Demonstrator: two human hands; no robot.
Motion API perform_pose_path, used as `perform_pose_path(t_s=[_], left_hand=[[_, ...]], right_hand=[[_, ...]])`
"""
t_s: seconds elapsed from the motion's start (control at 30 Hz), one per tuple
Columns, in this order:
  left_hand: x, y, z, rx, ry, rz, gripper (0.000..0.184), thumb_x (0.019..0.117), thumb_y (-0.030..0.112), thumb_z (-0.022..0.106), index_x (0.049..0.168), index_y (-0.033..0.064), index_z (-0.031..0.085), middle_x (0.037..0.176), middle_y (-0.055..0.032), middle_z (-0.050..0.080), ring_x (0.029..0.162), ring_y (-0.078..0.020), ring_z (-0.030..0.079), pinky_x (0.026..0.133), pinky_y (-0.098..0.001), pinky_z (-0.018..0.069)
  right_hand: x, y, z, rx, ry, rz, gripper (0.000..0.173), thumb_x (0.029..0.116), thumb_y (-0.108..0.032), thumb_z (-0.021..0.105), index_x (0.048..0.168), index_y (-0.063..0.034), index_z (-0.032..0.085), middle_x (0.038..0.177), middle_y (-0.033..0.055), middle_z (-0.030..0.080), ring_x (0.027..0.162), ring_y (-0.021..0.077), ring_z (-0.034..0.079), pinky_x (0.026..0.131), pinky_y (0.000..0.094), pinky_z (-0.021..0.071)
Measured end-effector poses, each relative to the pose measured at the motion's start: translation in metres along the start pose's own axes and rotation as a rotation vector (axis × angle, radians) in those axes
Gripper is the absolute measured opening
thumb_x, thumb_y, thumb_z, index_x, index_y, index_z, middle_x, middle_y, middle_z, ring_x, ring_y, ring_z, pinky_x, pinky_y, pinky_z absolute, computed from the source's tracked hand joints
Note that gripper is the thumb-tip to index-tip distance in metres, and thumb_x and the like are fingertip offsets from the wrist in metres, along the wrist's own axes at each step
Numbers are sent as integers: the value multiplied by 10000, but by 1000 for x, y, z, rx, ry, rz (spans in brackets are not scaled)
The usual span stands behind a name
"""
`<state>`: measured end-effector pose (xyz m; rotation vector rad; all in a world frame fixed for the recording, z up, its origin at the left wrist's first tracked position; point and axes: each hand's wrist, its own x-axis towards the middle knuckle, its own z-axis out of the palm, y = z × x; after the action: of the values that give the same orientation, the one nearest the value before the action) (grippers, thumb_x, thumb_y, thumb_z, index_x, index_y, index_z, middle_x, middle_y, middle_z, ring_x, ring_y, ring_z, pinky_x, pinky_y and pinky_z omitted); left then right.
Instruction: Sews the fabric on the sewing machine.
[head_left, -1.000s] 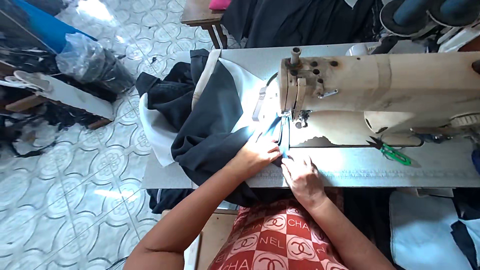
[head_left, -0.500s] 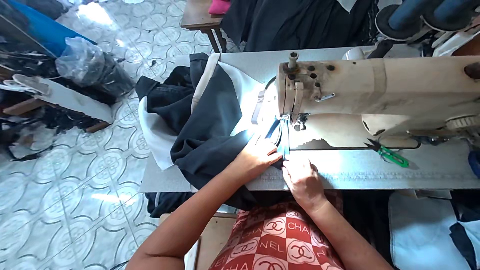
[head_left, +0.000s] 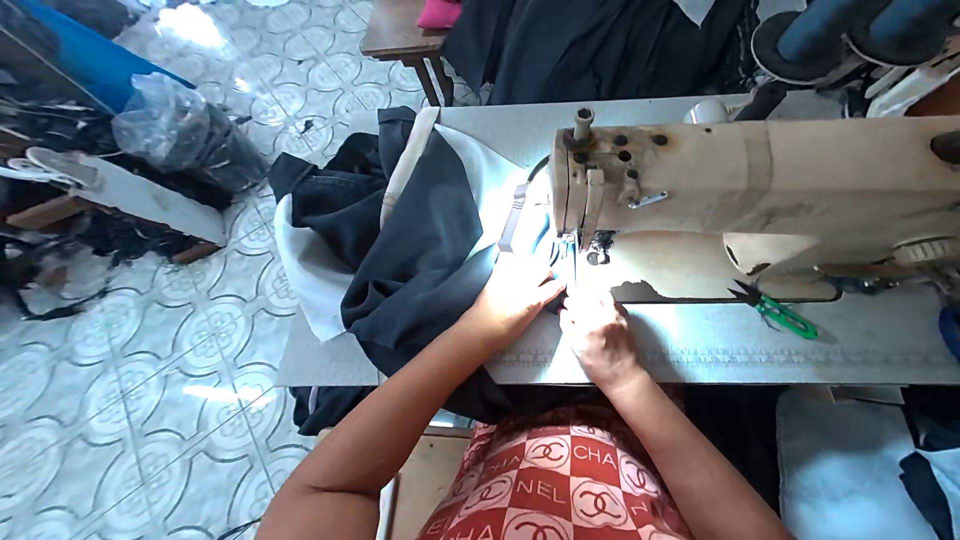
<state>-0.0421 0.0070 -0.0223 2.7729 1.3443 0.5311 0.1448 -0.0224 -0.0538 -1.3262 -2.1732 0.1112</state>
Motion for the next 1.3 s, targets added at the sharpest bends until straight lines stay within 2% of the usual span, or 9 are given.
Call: perform_pose_path(t_s=[0.3, 0.47, 0.6, 0.73, 0.87, 0.93, 1.03, 1.13, 1.3], left_hand=[[12, -13, 11, -21, 50, -117, 333, 953, 6, 607, 1192, 179, 762, 1063, -120, 682, 1024, -309, 645, 907, -523, 507], [12, -10, 8, -329, 55, -454, 307, 882, 34, 684, 1187, 7, 667, 1086, -174, 708, 1058, -338, 675, 949, -543, 527], [19, -7, -5, -421, -39, -571, 311, 879, 49, 736, 1174, -9, 656, 1013, -172, 722, 956, -315, 701, 888, -528, 553], [8, -12, -5, -378, 21, -292, 327, 864, 115, 785, 1174, 57, 702, 1101, -122, 718, 1048, -262, 686, 950, -481, 547], [-7, -8, -12, -105, 50, 20, 199, 949, 55, 655, 1099, 111, 773, 1252, -83, 704, 1183, -278, 651, 1016, -510, 500], [-11, -6, -11, -73, 63, 66, 190, 957, 49, 632, 1037, 130, 784, 1183, -39, 733, 1203, -255, 645, 1028, -508, 489], [-11, -4, -12, -66, 59, 66, 177, 953, 59, 637, 1013, 137, 785, 1150, -13, 750, 1230, -241, 640, 1036, -513, 475], [-9, -3, -13, -76, 57, 62, 181, 967, 78, 628, 1010, 154, 786, 1131, -8, 754, 1197, -231, 654, 1009, -497, 493], [-13, -5, -10, -57, 43, 50, 227, 965, 53, 621, 1062, 179, 783, 1074, -21, 749, 1084, -234, 682, 969, -506, 496]], right_hand=[[26, 12, 0, 156, -54, 98, 205, 953, -186, 663, 1052, -54, 783, 1126, 133, 741, 1085, 300, 690, 935, 476, 558], [34, 0, -29, 887, -276, 795, 253, 977, -85, 666, 1178, 67, 647, 806, 82, 705, 594, 84, 665, 565, 232, 582], [45, -10, -16, 993, -255, 777, 326, 899, -13, 735, 1198, 72, 638, 875, 114, 734, 653, 105, 704, 636, 261, 619], [52, -13, -9, 1140, -185, 869, 212, 986, -4, 632, 1172, 82, 580, 877, 133, 722, 695, 146, 736, 646, 274, 636], [28, -21, -33, 1582, -318, 1188, 35, 1054, -43, 491, 1069, -16, 508, 792, 59, 643, 518, 52, 576, 466, 167, 500], [15, -21, -39, 1484, -318, 1118, 163, 1008, 18, 534, 1170, 7, 535, 825, 89, 686, 545, 80, 615, 494, 195, 526], [2, -21, -33, 830, -197, 629, 502, 914, -6, 651, 1381, 76, 485, 1055, 105, 689, 689, 93, 701, 640, 233, 615], [-1, -7, -14, 176, 3, 215, 312, 903, -74, 677, 1196, 28, 708, 1202, 202, 695, 978, 272, 731, 812, 395, 615], [-7, 8, -3, 57, 51, -17, 196, 933, -58, 630, 1040, -79, 793, 1039, 98, 773, 1011, 291, 732, 858, 409, 601]])
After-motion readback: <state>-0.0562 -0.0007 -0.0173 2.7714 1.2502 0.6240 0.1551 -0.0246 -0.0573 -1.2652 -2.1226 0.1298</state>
